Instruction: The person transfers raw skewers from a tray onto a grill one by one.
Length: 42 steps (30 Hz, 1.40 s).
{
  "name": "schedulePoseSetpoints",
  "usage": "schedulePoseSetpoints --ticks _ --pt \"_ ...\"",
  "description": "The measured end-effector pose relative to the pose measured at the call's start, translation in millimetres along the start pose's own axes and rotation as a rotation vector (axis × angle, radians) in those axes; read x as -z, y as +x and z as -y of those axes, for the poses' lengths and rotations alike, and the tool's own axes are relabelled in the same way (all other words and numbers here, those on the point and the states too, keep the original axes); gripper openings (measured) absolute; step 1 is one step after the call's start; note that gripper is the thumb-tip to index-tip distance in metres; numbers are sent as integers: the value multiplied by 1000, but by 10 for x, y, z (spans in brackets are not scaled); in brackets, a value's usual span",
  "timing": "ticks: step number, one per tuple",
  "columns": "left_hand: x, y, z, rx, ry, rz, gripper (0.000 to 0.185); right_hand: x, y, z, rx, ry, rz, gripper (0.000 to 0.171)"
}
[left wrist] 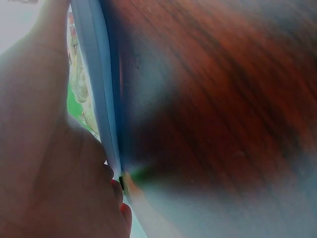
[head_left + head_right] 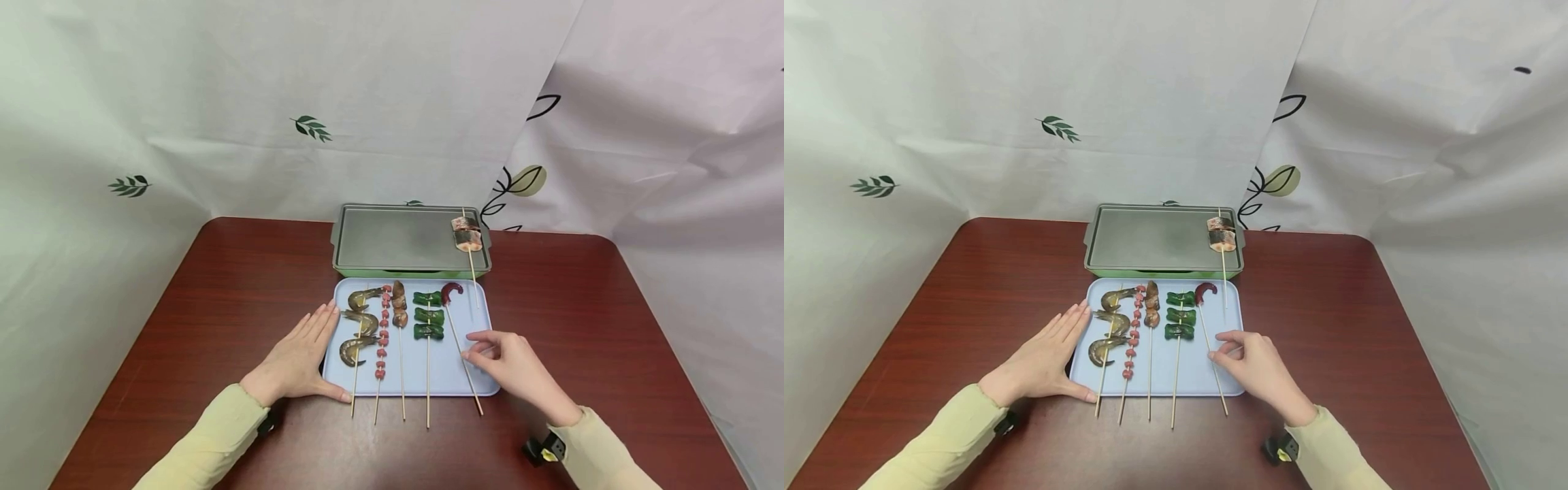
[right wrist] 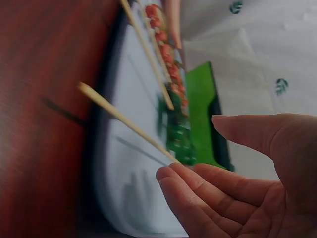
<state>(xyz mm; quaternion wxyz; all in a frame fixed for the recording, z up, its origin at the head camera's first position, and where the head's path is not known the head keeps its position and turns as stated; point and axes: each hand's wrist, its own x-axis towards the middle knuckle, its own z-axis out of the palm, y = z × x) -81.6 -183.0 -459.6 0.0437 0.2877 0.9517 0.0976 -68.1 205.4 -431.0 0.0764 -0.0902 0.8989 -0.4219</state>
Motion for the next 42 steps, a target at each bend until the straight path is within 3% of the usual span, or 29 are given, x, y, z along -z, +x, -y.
schedulePoseSetpoints --ticks 12,25,35,42 --pt "-132 2 82 -6 0 -37 152 -130 -99 -122 13 2 92 38" --pt "-12 4 11 18 3 24 150 -151 -159 -129 -4 105 145 45" --pt "-32 10 23 7 -3 9 150 -114 -174 -164 -56 248 171 43" --pt "-13 15 14 13 0 23 150 -115 -191 -193 -67 218 135 41"
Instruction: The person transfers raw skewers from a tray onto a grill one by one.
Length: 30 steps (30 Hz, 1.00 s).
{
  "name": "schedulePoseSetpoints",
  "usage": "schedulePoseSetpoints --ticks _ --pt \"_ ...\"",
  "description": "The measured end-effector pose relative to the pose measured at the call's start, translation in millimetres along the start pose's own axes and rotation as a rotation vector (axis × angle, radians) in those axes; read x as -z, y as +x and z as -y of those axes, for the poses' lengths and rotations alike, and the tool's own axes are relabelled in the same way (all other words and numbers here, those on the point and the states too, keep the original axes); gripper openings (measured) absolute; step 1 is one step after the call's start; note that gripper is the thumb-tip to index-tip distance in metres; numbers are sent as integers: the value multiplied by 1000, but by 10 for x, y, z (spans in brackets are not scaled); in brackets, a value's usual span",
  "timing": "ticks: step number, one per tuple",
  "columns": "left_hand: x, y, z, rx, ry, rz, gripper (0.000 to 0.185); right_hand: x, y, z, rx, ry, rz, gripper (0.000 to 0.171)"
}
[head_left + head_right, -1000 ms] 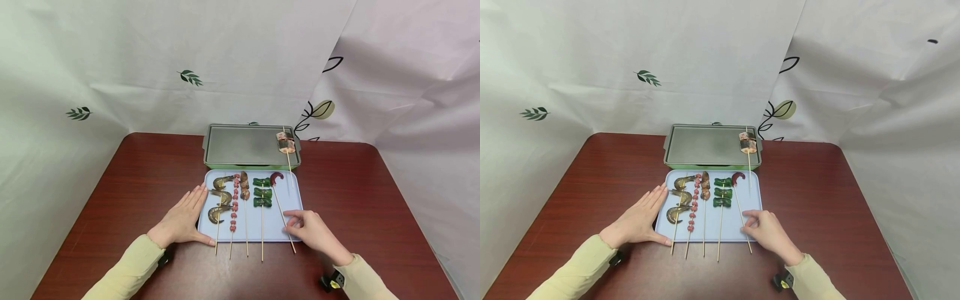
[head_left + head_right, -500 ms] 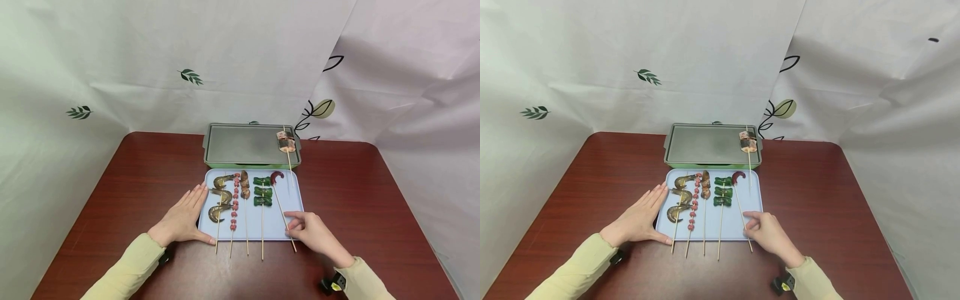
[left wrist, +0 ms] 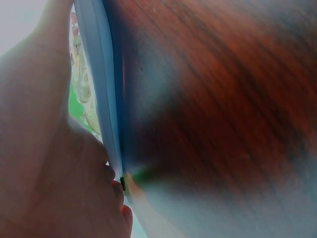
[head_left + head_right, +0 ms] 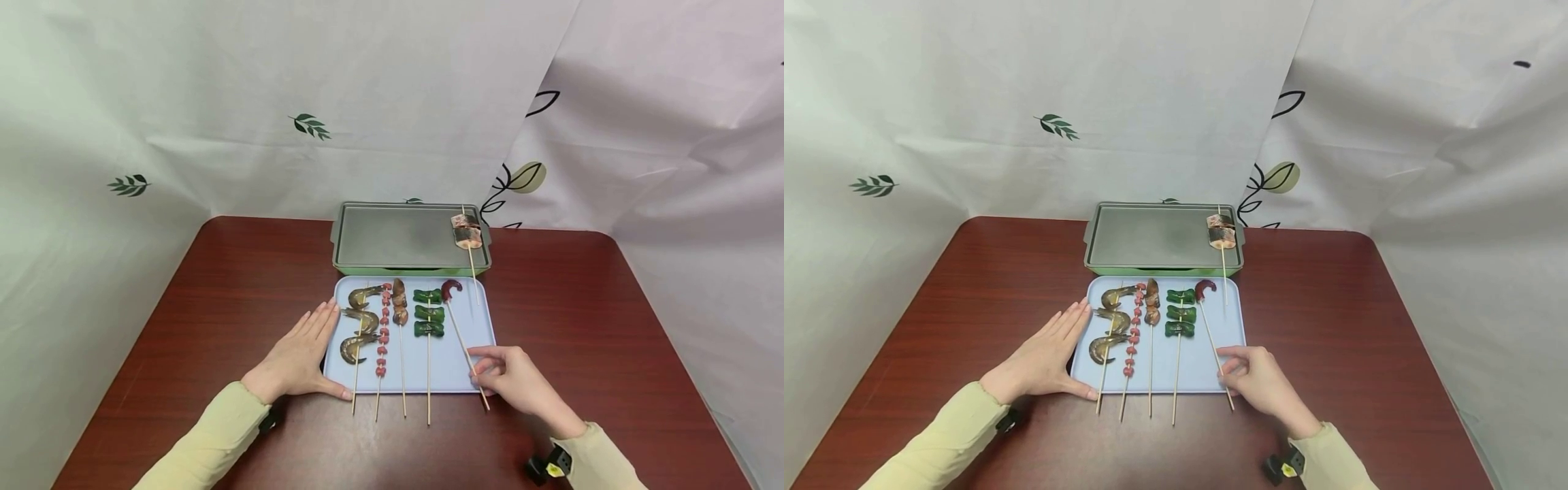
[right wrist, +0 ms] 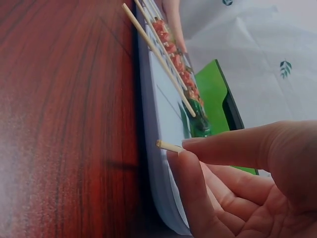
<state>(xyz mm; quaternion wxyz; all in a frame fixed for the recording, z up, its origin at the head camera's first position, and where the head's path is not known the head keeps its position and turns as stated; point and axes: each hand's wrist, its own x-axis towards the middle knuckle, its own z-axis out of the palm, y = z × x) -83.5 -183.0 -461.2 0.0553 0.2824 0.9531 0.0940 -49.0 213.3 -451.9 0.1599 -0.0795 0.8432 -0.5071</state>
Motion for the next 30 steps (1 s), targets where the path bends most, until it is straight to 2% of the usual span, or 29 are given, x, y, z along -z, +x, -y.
schedulePoseSetpoints --ticks 10,24,30 --pt "12 -7 -14 7 -8 4 150 19 -41 10 7 13 -41 41" --pt "16 -6 -14 7 -12 1 150 7 -137 149 57 94 -3 45" --pt "10 -5 -13 8 -11 1 150 -41 -155 206 79 49 15 43"
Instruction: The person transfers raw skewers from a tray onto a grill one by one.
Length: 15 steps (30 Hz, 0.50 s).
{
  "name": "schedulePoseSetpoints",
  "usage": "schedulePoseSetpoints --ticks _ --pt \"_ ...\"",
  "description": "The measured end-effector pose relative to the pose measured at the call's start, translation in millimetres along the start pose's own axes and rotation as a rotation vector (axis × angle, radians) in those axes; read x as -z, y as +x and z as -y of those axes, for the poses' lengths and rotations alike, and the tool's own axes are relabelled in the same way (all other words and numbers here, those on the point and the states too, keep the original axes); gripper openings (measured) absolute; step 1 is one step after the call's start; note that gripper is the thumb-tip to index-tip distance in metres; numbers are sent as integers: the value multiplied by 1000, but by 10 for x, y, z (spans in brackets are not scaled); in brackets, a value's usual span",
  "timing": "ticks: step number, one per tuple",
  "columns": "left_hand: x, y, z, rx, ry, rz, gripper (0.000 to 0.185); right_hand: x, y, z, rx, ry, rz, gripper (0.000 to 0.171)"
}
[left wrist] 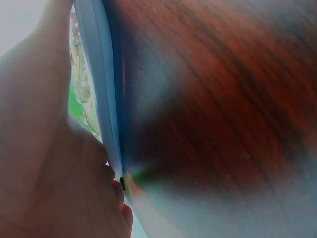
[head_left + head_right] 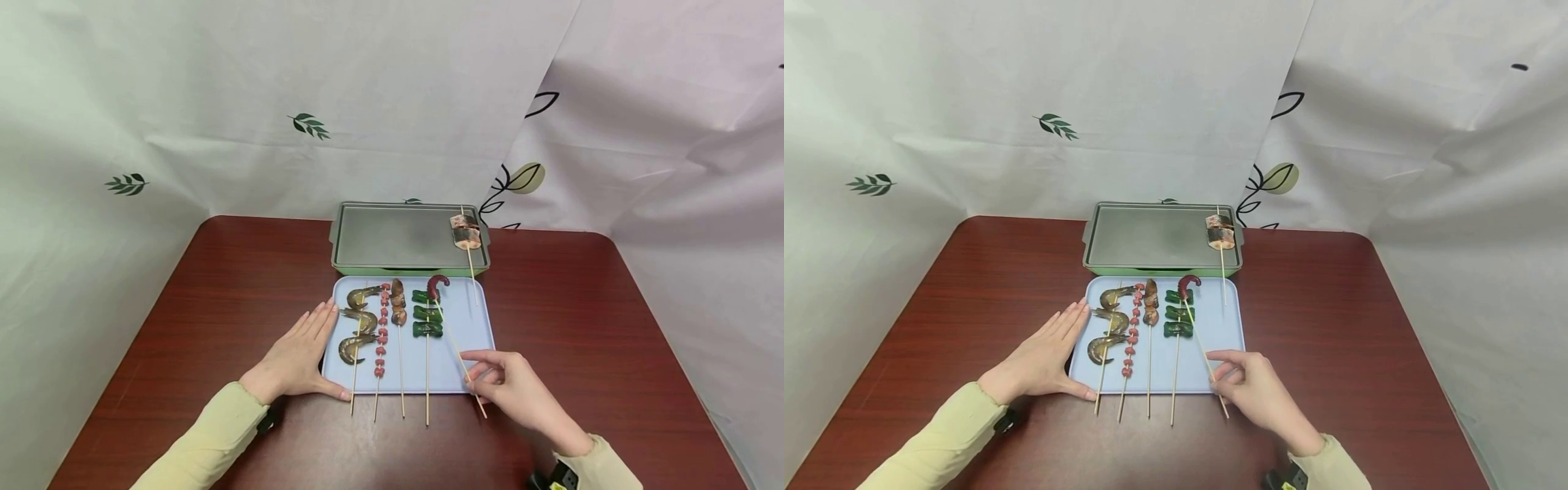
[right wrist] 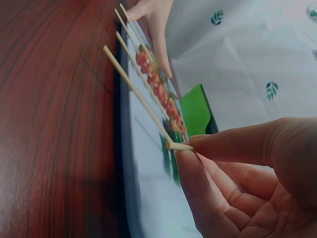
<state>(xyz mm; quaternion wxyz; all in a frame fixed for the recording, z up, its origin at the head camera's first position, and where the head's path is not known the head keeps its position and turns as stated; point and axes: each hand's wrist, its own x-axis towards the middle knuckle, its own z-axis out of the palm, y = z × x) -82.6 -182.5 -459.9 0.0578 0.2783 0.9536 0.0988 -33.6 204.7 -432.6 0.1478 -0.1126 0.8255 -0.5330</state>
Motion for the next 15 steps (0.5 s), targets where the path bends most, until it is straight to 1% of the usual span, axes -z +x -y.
schedulePoseSetpoints --ticks 5,10,15 --pt "-7 0 6 3 0 2 151 -43 15 55 34 -50 13 43" --pt "-12 2 10 1 3 1 151 -68 43 158 77 -100 22 41" --pt "-15 3 13 1 -1 0 151 -64 129 281 129 -145 8 39"
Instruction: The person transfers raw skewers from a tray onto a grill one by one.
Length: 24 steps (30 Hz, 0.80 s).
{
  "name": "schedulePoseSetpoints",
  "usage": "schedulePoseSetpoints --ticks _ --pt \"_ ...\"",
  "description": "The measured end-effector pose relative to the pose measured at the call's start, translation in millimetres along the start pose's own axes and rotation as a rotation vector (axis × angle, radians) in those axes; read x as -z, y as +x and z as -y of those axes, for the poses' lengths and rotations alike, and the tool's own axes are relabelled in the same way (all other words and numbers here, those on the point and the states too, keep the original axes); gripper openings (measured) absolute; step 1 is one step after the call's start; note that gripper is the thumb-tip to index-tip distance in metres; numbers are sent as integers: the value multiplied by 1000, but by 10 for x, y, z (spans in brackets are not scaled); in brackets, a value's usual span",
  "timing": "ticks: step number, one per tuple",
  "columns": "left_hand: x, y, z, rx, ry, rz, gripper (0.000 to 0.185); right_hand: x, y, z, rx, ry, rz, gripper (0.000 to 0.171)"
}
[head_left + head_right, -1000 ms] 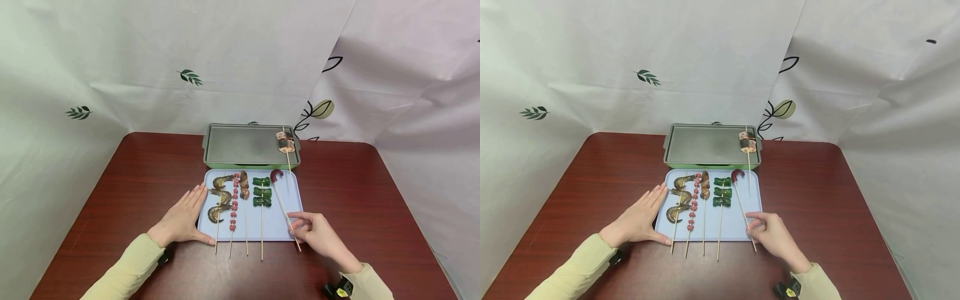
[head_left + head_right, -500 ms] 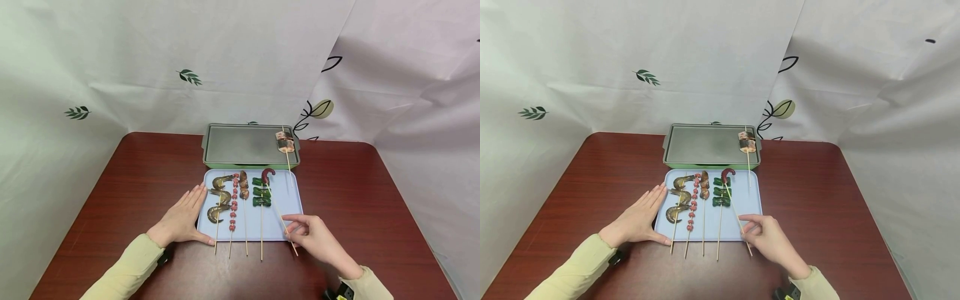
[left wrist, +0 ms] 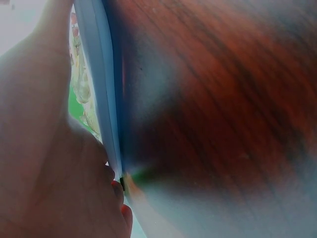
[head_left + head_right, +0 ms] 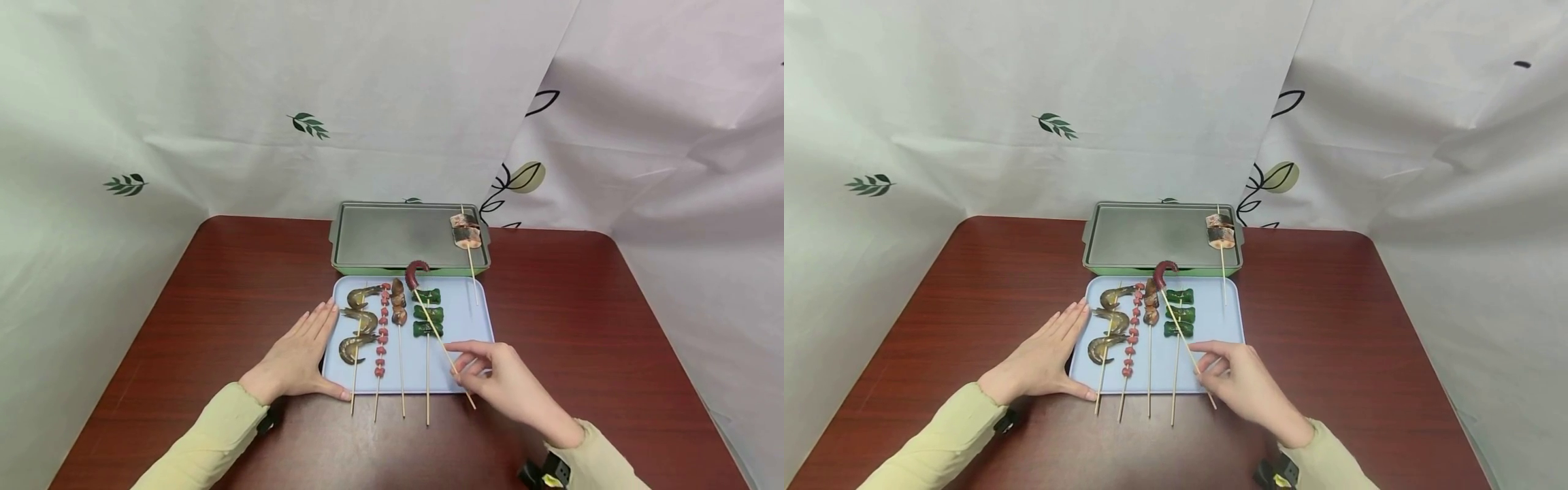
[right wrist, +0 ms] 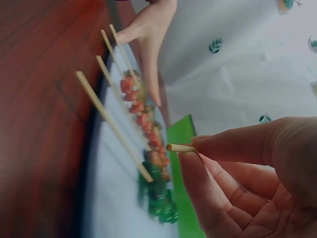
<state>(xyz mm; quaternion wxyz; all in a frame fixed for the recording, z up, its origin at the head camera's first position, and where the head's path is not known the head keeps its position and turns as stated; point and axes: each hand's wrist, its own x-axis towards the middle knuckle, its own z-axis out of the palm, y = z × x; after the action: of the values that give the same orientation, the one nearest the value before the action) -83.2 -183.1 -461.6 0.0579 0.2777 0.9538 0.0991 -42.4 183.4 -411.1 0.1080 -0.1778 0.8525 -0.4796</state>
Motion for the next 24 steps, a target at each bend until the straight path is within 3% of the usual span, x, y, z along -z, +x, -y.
schedulePoseSetpoints --ticks 15,24 --pt "2 3 -5 -2 6 -4 150 357 487 391 70 -75 -160 47" --pt "-8 6 1 6 -2 8 151 465 870 288 -21 -13 -176 49"
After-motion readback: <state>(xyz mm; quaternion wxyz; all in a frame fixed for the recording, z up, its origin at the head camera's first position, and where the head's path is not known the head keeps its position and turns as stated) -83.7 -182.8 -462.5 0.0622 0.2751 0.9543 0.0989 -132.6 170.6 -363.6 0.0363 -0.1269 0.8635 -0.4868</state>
